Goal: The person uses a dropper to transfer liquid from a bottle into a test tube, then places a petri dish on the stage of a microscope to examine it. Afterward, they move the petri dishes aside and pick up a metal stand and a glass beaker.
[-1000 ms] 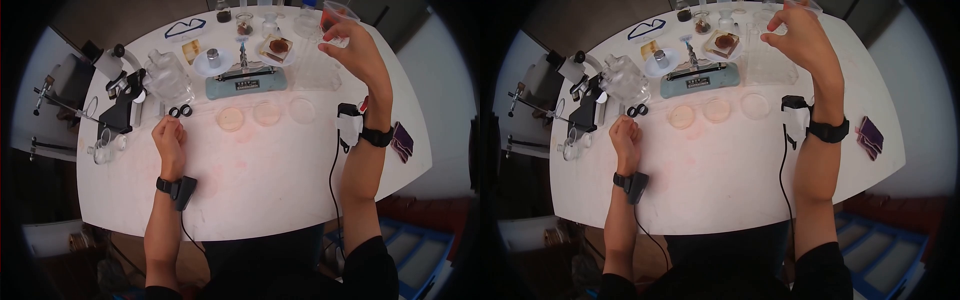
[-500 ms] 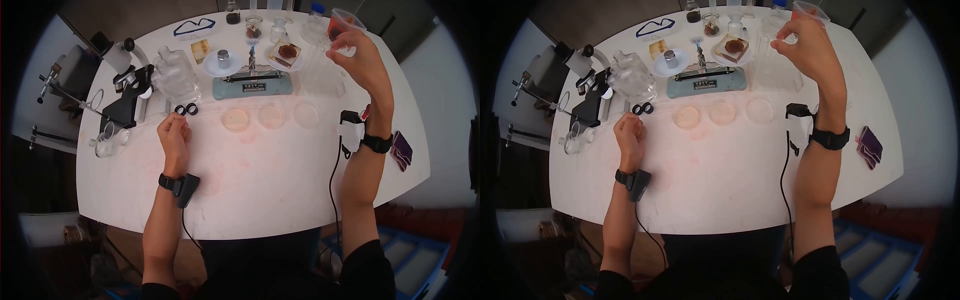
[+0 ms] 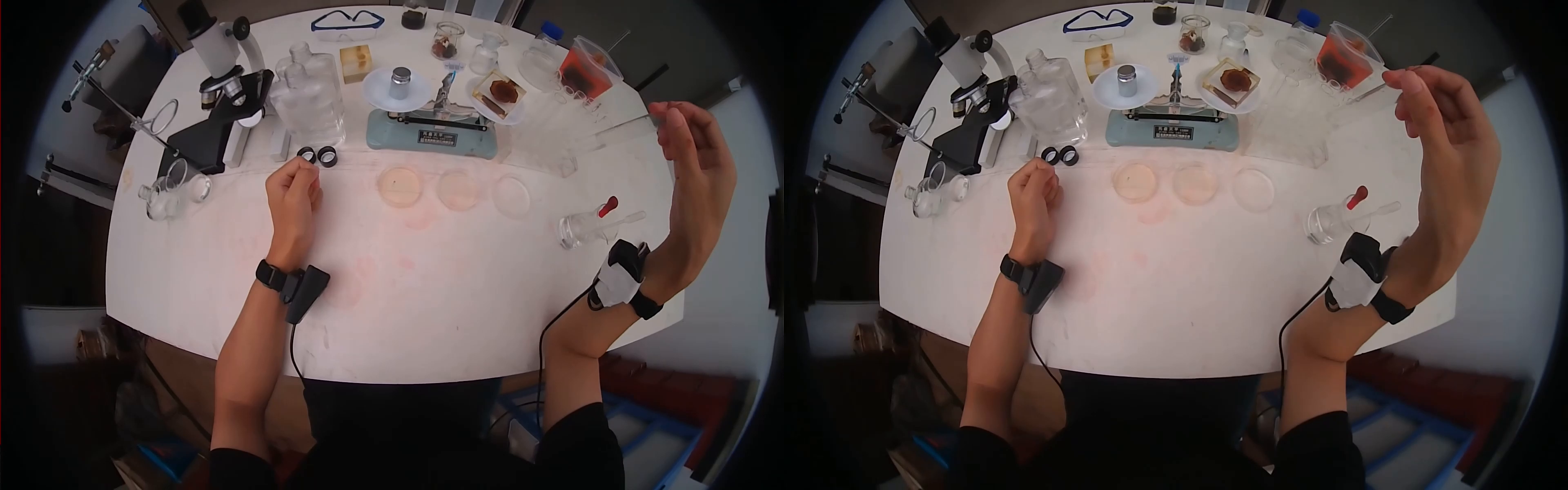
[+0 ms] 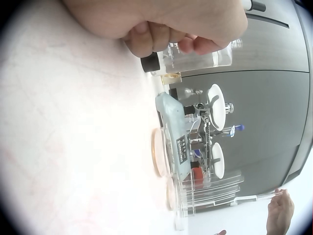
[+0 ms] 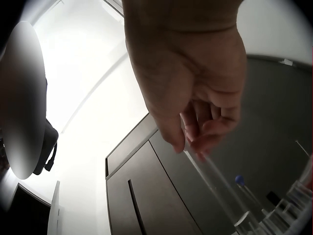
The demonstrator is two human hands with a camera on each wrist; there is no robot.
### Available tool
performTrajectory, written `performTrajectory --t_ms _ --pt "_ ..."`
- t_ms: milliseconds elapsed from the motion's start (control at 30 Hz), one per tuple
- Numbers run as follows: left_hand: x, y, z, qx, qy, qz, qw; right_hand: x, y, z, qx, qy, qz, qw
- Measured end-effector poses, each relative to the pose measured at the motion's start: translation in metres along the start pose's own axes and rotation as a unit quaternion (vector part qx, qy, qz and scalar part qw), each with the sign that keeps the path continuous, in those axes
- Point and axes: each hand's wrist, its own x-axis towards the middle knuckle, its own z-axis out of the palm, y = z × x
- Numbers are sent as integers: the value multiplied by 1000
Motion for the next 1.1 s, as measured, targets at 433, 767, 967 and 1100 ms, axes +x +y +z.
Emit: performTrajectory --t_ms 433,767,967,1100 --pt "0 2 -1 25 -8 13 1000 -9 -15 18 200 -160 -46 966" --pt "-1 1 -1 24 -6 10 1000 -12 -19 22 223 -191 -60 954" --pt "1 1 0 16 -5 11 1000 -11 -18 25 245 -184 -48 951" --pt "1 0 0 16 -7 12 1000 -11 -19 30 246 -200 -50 947"
